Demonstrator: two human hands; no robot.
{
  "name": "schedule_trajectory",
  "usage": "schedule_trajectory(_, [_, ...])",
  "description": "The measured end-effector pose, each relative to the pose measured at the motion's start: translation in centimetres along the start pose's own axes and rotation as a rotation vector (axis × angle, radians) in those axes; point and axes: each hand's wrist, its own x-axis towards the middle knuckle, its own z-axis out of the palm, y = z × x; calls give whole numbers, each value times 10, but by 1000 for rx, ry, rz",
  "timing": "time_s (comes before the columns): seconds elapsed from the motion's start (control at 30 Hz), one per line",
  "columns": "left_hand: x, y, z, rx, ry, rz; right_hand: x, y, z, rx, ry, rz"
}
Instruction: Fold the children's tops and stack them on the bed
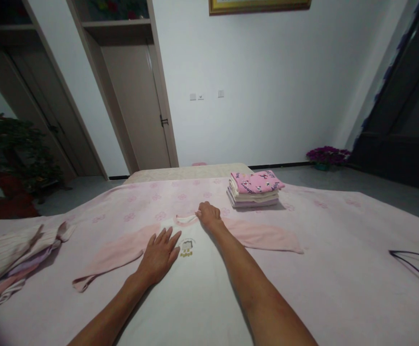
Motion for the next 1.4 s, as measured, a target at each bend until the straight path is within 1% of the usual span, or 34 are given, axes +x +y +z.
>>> schedule_trajectory(0.13, [0,0,0,4,-24,-30,2,4,5,15,1,30])
schedule_trajectory(0.23, [0,0,-1,-1,-41,-40,-2,14,-1,20,10,3])
schedule_trajectory(0.3, [0,0,-2,-3,-40,-39,-13,26,-8,7,24,-37])
schedule_trajectory(0.4, [0,1,-3,-8,-41,-37,-39,49,-18,-41,22,-102])
schedule_trajectory(0.5, [-1,2,-2,0,-44,-39,-66,76,-28,-93,26,-100])
schedule_trajectory(0.63, [-2,1,-2,15,-44,-30,-95,120,-48,-157,102,39])
schedule_trajectory(0.73, [1,1,-7,11,-60,-26,-118,160,-65,-247,168,236])
schedule_trajectory(0.8, [5,5,-16,-7,-86,-45,-133,185,-74,-306,157,385])
schedule_trajectory(0.87, [11,18,-26,-23,-106,-89,-147,206,-81,-316,129,480])
schedule_trajectory(0.93, [18,41,-34,-48,-91,-101,-157,221,-84,-297,137,519])
schedule_trajectory(0.97, [21,56,-35,-69,-71,-77,-160,225,-84,-288,151,526])
schedule_trajectory(1.03, [26,88,-33,-127,-45,2,-164,228,-84,-276,172,514])
schedule_trajectory(1.1, [29,119,-25,-190,-43,73,-165,228,-82,-256,191,490])
schedule_trajectory(1.17, [30,141,-14,-287,-25,159,-163,226,-79,-192,241,473])
schedule_trajectory(1.2, [30,149,-9,-329,-12,200,-162,226,-78,-134,277,478])
schedule_trajectory(1.27, [28,156,-2,-375,23,266,-158,228,-76,18,361,498])
schedule_trajectory(1.33, [26,157,1,-400,69,309,-153,232,-73,165,455,496])
schedule_trajectory(1.4, [24,155,0,-431,108,337,-147,240,-70,222,522,477])
